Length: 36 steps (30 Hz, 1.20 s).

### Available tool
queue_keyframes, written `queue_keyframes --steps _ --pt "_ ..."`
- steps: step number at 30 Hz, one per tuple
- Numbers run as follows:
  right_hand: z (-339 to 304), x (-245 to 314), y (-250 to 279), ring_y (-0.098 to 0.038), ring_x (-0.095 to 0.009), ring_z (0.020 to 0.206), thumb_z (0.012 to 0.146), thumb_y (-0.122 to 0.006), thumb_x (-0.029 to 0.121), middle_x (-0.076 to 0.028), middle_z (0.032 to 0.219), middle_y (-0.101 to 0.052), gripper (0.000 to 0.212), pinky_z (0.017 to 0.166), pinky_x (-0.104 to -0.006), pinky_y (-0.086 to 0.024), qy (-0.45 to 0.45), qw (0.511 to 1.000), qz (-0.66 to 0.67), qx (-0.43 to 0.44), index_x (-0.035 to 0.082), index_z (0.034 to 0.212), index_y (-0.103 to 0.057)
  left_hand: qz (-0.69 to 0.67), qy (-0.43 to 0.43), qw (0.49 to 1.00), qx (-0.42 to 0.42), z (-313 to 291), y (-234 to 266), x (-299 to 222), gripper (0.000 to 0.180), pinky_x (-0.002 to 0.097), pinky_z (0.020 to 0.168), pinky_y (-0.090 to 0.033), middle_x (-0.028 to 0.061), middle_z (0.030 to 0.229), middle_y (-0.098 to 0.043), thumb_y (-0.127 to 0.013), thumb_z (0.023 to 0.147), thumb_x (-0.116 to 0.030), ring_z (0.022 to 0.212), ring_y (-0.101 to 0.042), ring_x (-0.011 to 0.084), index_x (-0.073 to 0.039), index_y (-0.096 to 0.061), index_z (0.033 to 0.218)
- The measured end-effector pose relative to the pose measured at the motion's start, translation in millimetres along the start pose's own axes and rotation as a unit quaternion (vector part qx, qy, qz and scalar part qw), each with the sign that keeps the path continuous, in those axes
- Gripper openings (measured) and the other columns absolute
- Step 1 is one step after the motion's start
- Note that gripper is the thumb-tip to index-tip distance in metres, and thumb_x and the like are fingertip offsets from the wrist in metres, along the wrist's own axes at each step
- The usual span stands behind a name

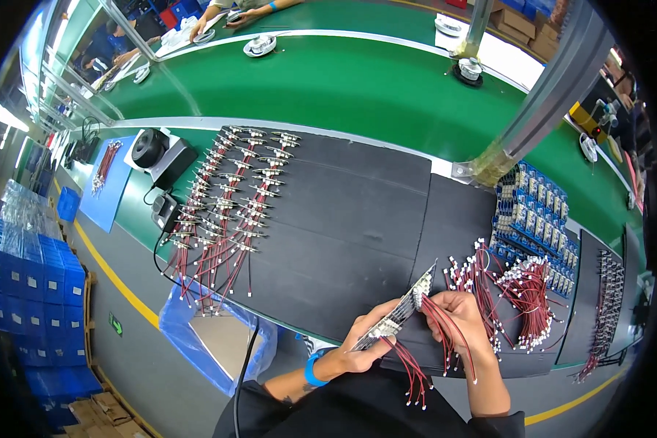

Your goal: The person connects wire connectors to small circuit boards by hand on an assembly line.

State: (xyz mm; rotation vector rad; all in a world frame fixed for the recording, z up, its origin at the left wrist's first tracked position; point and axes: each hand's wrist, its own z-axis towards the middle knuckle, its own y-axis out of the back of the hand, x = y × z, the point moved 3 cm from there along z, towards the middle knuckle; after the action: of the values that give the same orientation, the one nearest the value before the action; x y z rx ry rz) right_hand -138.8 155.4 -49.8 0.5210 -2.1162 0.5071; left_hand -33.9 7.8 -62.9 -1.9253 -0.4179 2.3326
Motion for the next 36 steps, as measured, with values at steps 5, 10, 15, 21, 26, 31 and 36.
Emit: queue_keyframes --steps 5,10,15,21,26,31,36 --pt "4 1 0 -0.05 -0.008 0.045 0.084 -0.061 0.011 -0.005 0.059 -0.056 0.016 0.038 -0.0203 -0.038 -0.018 0.999 0.017 0.021 -0.004 0.079 -0.06 -0.007 0.018 1.0 0.006 2 1 2 0.052 0.0228 0.072 -0.041 0.0075 0.097 -0.058 -0.052 0.079 -0.002 0.077 -0.05 0.0102 0.006 -0.036 0.128" --pt "-3 17 0 -0.053 -0.009 0.052 0.083 -0.059 0.006 -0.005 0.065 -0.061 0.011 0.048 -0.0222 -0.043 0.128 0.971 -0.204 -0.001 -0.005 0.083 -0.062 -0.144 0.149 0.972 -0.113 -18 3 32 0.042 0.0281 0.082 -0.044 0.0081 0.106 -0.058 -0.048 0.086 -0.003 0.094 -0.054 0.0137 0.005 -0.038 0.126" --pt "-31 45 33 -0.053 -0.022 0.054 0.077 -0.061 0.003 -0.013 0.069 -0.057 0.008 0.052 -0.0329 -0.041 0.272 0.798 -0.448 -0.298 -0.003 0.083 -0.062 -0.176 0.14 0.966 -0.126 -27 7 45 0.042 0.0309 0.089 -0.042 0.0114 0.115 -0.055 -0.045 0.089 -0.001 0.104 -0.054 0.0179 0.004 -0.035 0.129" --pt "-39 29 51 -0.054 -0.025 0.058 0.073 -0.063 -0.002 -0.014 0.077 -0.055 0.013 0.054 -0.0338 -0.041 0.227 0.795 -0.489 -0.276 -0.003 0.086 -0.059 -0.208 0.069 0.967 -0.133 -33 6 50 0.052 0.0425 0.096 -0.039 0.018 0.127 -0.043 -0.043 0.086 0.001 0.116 -0.046 0.029 -0.002 -0.024 0.134" --pt "-41 27 57 -0.059 -0.024 0.069 0.075 -0.057 -0.01 -0.015 0.095 -0.055 0.026 0.06 -0.0299 -0.046 0.306 0.782 -0.455 -0.296 -0.003 0.1 -0.057 -0.202 0.099 0.967 -0.12 -38 5 53 0.057 0.054 0.099 -0.035 0.0186 0.132 -0.035 -0.041 0.084 0.001 0.123 -0.038 0.0368 -0.013 -0.021 0.136" --pt "-48 16 61 -0.059 -0.024 0.099 0.082 -0.044 -0.015 -0.015 0.136 -0.032 0.055 0.075 -0.0248 -0.051 0.374 0.84 -0.208 -0.333 0.001 0.133 -0.031 -0.243 0.055 0.957 -0.147 -36 0 51 0.051 0.0374 0.095 -0.038 0.0172 0.126 -0.045 -0.044 0.088 -0.001 0.112 -0.049 0.0248 0.006 -0.023 0.134" --pt "-43 31 51 -0.06 -0.029 0.095 0.081 -0.046 -0.015 -0.02 0.138 -0.028 0.069 0.071 -0.0267 -0.054 0.418 0.828 -0.075 -0.367 0.003 0.139 -0.013 0.115 -0.028 0.989 -0.084 -56 20 66 0.047 0.0352 0.095 -0.038 0.016 0.118 -0.049 -0.046 0.087 0.001 0.113 -0.047 0.0215 0.006 -0.029 0.13"
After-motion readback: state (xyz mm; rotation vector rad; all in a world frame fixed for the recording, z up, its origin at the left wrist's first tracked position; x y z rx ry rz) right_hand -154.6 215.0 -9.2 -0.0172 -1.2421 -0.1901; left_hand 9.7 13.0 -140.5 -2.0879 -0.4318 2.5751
